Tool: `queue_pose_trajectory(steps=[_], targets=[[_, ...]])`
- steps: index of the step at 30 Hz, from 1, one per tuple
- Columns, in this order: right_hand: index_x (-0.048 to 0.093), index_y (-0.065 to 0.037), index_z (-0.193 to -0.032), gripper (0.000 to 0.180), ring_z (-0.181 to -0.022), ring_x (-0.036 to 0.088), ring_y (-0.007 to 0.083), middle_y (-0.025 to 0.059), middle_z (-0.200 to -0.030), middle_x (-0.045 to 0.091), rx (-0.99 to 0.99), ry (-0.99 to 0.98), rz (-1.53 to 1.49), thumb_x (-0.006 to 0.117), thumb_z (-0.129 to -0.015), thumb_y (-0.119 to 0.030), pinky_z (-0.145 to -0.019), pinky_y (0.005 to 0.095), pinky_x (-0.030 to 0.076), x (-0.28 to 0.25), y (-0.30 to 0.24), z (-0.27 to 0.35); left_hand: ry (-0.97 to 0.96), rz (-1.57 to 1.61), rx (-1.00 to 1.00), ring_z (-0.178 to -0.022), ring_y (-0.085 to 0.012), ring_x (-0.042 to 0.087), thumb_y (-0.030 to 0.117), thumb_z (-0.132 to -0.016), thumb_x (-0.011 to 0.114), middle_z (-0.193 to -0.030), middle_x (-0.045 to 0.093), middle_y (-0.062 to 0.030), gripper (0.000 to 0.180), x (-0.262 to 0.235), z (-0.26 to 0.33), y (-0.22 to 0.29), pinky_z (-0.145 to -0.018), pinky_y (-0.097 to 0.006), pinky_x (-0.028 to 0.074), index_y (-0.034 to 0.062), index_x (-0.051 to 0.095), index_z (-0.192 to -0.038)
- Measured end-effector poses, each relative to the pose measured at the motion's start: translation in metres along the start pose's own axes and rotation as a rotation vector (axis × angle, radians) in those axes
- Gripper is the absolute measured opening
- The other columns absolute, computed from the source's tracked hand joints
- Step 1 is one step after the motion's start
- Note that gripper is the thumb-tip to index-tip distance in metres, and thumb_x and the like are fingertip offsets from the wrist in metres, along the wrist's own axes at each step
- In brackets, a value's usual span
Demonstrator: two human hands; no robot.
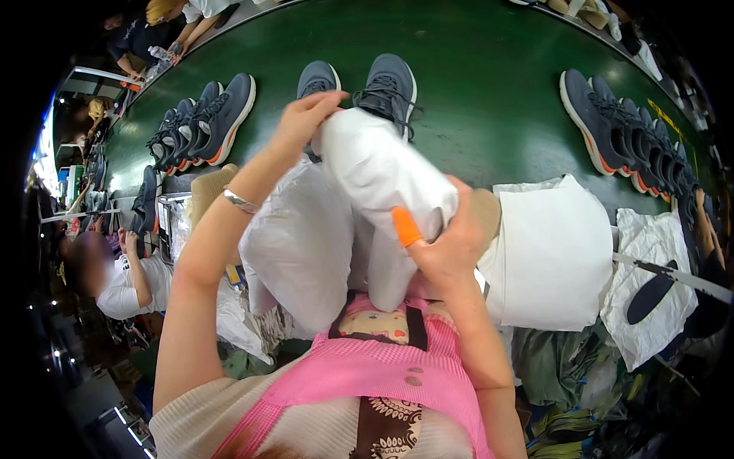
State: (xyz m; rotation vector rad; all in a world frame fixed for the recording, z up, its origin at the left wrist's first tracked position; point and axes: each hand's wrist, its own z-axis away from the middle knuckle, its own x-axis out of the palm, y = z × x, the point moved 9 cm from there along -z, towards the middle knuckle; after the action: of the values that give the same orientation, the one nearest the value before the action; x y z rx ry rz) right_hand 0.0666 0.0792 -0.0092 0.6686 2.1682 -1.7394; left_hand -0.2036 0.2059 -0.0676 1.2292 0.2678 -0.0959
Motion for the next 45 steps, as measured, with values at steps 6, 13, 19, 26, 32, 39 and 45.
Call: queue_pose_trajectory(steps=[6,13,19,26,32,39,45], targets=[[0.052,-0.003,-0.113,0.060,-0.085,0.062,0.0332,0.0168,-0.096,0.062,0.002,0.053,0.186,0.082,-0.067,-0.027,-0.074,0.0379,0.049,0.007,0.024,-0.029,0.050,-0.741,-0.032,-0.095,-0.0360,0.062,0.039,-0.069,0.077,-0.126,0.050,-0.0239,0.087,-0.090,-0.080,-0.105,-0.075,-0.041,0.054,0.0092,0.038,-0.140],[0.051,-0.002,-0.116,0.064,-0.086,0.063,0.0305,0.0155,-0.097,0.062,-0.078,0.205,0.370,0.083,-0.066,-0.025,-0.075,0.0351,0.050,-0.005,0.023,-0.055,-0.031,-0.595,0.054,-0.092,-0.0370,0.064,0.015,-0.082,0.053,-0.093,0.065,-0.0262,0.048,-0.005,-0.129,-0.078,-0.080,-0.043,0.053,-0.0015,0.049,-0.128],[0.051,-0.001,-0.117,0.065,-0.086,0.063,0.0289,0.0143,-0.097,0.062,-0.039,0.263,0.479,0.084,-0.065,-0.025,-0.076,0.0340,0.050,-0.023,0.025,-0.064,0.155,-1.071,0.323,-0.082,-0.0346,0.066,0.030,-0.080,0.058,-0.093,0.063,-0.0193,0.049,0.070,-0.115,-0.046,-0.069,-0.047,0.053,-0.0032,0.049,-0.115],[0.051,0.000,-0.116,0.063,-0.084,0.065,0.0272,0.0140,-0.095,0.065,0.021,0.211,0.455,0.083,-0.068,-0.025,-0.077,0.0326,0.049,-0.018,0.025,-0.061,0.551,-1.629,1.352,-0.071,-0.0161,0.054,0.016,-0.075,0.058,-0.083,0.052,-0.0016,0.040,0.118,-0.070,0.002,-0.056,-0.029,0.045,0.0073,0.057,-0.114],[0.051,0.001,-0.116,0.062,-0.085,0.065,0.0267,0.0146,-0.095,0.065,0.091,0.216,0.377,0.082,-0.069,-0.025,-0.079,0.0328,0.049,-0.033,0.033,-0.059,0.063,-1.071,0.840,-0.069,-0.0123,0.054,0.012,-0.087,0.047,-0.076,0.058,-0.0009,0.035,0.092,-0.080,0.011,-0.059,-0.025,0.042,0.0067,0.057,-0.120],[0.052,0.001,-0.115,0.063,-0.087,0.064,0.0280,0.0148,-0.097,0.063,-0.021,0.129,0.394,0.083,-0.067,-0.023,-0.078,0.0330,0.049,-0.008,0.017,-0.054,-0.064,-0.057,0.083,-0.063,-0.0097,0.046,0.034,-0.091,0.053,-0.068,0.049,0.0028,0.035,-0.055,-0.121,-0.047,-0.056,-0.025,0.039,0.0063,0.061,-0.113],[0.053,-0.002,-0.111,0.060,-0.086,0.059,0.0306,0.0139,-0.091,0.060,-0.248,-0.031,0.513,0.080,-0.061,-0.021,-0.071,0.0375,0.050,0.063,0.005,-0.071,0.021,-0.988,0.534,-0.078,-0.0252,0.065,0.044,-0.082,0.063,-0.082,0.064,-0.0107,0.052,0.035,-0.100,-0.031,-0.066,-0.035,0.050,0.0110,0.053,-0.121]])
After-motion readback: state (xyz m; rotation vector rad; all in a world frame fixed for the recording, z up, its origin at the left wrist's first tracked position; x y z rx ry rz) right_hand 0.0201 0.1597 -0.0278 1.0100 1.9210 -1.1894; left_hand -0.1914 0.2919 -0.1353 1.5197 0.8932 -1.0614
